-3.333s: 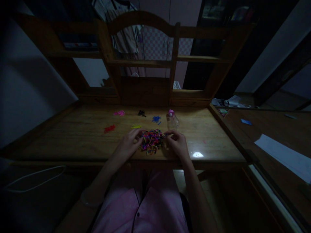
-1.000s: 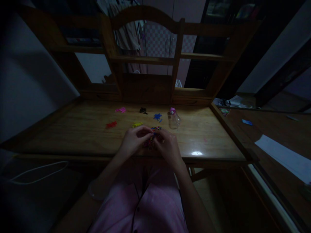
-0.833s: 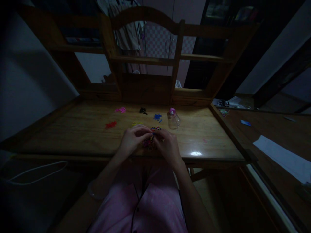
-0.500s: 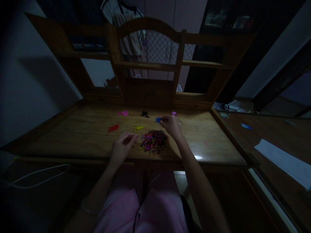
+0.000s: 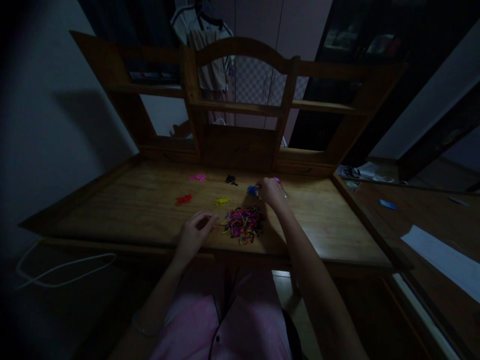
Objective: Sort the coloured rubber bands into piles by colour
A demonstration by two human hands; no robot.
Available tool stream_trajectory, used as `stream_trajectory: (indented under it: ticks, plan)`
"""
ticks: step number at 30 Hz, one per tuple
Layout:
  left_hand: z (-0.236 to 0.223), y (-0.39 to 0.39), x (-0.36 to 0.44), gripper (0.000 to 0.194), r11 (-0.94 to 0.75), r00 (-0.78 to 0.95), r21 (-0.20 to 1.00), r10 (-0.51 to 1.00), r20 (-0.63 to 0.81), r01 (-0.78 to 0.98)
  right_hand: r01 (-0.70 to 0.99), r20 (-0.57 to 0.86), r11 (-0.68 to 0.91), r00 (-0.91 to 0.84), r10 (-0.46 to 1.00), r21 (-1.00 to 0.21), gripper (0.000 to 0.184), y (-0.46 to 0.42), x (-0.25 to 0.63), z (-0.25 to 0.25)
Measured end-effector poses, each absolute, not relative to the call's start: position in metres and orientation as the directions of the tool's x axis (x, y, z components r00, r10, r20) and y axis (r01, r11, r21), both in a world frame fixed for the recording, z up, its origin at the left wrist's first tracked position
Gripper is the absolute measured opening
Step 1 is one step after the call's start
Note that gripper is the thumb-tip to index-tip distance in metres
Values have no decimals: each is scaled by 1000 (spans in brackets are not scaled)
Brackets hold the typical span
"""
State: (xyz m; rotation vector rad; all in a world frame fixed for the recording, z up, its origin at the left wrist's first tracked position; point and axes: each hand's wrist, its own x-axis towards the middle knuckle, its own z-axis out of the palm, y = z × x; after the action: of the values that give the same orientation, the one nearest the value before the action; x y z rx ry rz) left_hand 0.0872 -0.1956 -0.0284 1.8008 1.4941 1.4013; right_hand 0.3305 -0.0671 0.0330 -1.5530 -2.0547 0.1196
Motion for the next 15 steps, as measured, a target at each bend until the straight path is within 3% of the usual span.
stream_trajectory:
  ticks: [3,6,11,15]
  plan:
    - [-28,-196,86,23,-350,-63,803,901,430,482,867,447,367,-196,873,-336,19,-79,331,38]
    - [-27,-197,85,20,-369,-30,799,901,434,474,825,545,436,-194,816,-359,23,-106,331,41]
    - [-27,-200,93,17,-384,27,802,908,419,458,723,581,450,-83,810,-525,20,-163,336,34]
    - [-22,-205,107,13,-408,98,785,906,413,465,573,450,336,64,891,-748,27,-190,345,12]
